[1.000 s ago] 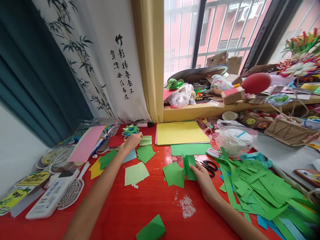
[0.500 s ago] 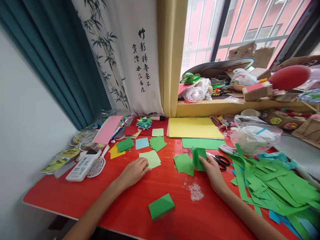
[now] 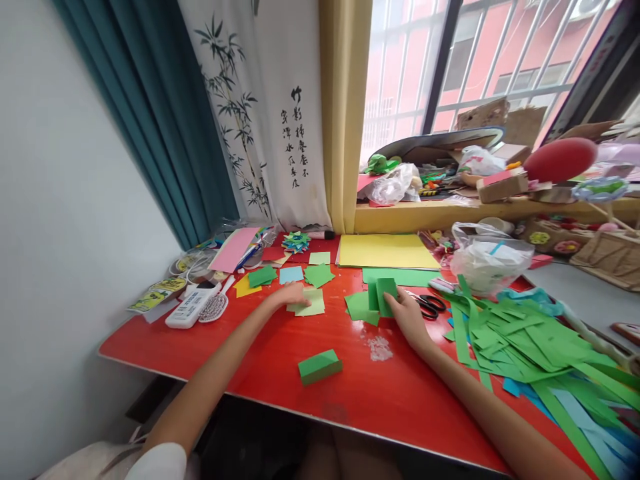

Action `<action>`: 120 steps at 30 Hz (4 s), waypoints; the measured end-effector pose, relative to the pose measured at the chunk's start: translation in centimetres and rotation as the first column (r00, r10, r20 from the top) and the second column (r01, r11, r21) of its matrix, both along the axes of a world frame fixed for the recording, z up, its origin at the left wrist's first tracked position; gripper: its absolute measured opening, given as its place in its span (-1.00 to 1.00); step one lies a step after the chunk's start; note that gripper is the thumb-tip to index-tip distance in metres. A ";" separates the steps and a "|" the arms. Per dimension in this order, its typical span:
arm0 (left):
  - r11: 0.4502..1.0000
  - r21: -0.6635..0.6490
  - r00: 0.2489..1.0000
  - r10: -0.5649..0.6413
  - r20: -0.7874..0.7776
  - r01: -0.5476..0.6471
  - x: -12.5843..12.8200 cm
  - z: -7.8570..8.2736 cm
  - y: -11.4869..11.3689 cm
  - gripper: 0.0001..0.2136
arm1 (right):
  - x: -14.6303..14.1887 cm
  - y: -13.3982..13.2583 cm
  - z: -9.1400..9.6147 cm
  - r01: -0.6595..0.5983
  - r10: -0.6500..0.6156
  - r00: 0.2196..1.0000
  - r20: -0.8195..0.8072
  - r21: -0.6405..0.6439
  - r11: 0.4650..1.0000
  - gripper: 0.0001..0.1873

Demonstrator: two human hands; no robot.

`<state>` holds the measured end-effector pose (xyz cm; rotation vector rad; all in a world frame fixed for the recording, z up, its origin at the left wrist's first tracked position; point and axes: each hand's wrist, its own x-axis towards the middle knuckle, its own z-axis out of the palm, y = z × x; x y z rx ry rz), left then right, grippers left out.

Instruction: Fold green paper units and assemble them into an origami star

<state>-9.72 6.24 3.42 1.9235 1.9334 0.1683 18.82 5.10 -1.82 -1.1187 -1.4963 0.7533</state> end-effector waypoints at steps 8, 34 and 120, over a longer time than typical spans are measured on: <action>0.963 0.178 0.905 -0.252 0.344 0.201 6.8 0.8 -1.9 -0.69 | -1.9 -2.4 1.6 -0.094 0.097 0.995 -0.034 0.071 0.993 -0.74; 0.939 0.295 0.906 -0.272 0.325 0.176 4.6 -0.9 -0.3 -0.70 | 0.2 0.8 1.1 0.014 -0.040 0.983 -0.178 -0.143 0.990 -0.75; 0.973 0.208 0.620 -0.223 0.753 0.097 7.8 0.3 -2.7 -0.89 | -2.5 -2.6 2.4 -0.489 0.283 0.812 -0.510 -0.331 0.807 -0.74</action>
